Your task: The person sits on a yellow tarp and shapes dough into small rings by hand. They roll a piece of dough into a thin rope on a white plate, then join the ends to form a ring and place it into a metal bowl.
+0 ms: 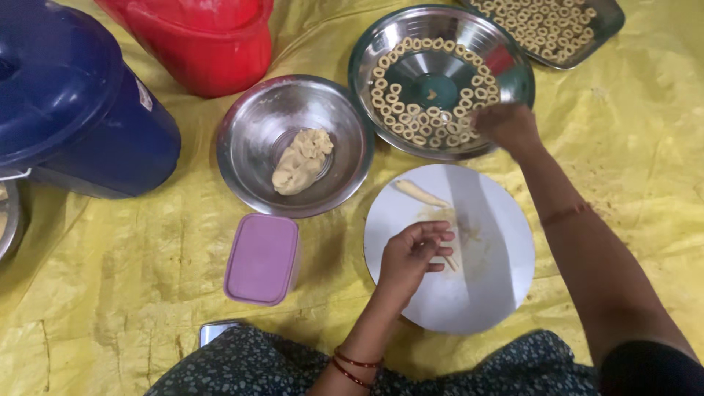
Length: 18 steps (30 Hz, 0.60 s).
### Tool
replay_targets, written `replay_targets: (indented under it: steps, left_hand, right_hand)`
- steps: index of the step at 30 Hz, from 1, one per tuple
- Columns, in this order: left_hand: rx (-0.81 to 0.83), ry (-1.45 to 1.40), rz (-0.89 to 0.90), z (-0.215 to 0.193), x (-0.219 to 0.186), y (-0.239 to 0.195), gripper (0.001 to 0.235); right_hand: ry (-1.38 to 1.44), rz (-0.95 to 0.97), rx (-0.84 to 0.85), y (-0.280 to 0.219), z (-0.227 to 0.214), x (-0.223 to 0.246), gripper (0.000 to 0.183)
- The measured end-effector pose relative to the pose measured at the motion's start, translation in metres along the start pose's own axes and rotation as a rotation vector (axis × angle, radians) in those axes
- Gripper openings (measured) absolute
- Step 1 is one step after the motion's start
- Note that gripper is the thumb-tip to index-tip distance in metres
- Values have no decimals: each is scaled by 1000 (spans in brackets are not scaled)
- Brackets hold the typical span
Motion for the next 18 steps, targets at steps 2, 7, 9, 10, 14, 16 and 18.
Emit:
replay_targets:
  steps: [2,7,9,10,14,16,18]
  left_hand:
    - [-13,46,-1,-3,6,5,32]
    - [-35,66,24,-6,14,17,30]
    - [-78,97,6,-12,17,16,29]
    - [-89,102,5,-14,18,16,29]
    - [-101,99,12,-16,16,13,29]
    - [-97,93,17,-14,14,14,28]
    - [-96,92,15,-14,14,14,26]
  right_hand:
    - [-294,-45,-66,33,2,-17,12]
    - [-314,90,-153,69,37,-65,20]
    - [-435,-44,-163,79,49,-57,18]
    - [-498,-111,-167,81,53,-51,19]
    - [-651,-24,-59,86,59,-62,22]
    - [-694,-15,-11,89,57,-62,27]
    - [-751,-145,-11,87,51,-42,33]
Point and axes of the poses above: each hand's wrist, its own y-axis towards the middle knuckle, its own z-axis out of the palm, x = y × z, the point moved 10 cm from there along y, towards the middle knuckle, and after that the axes turned 13 degrees about -z, right-handed, at the moved point
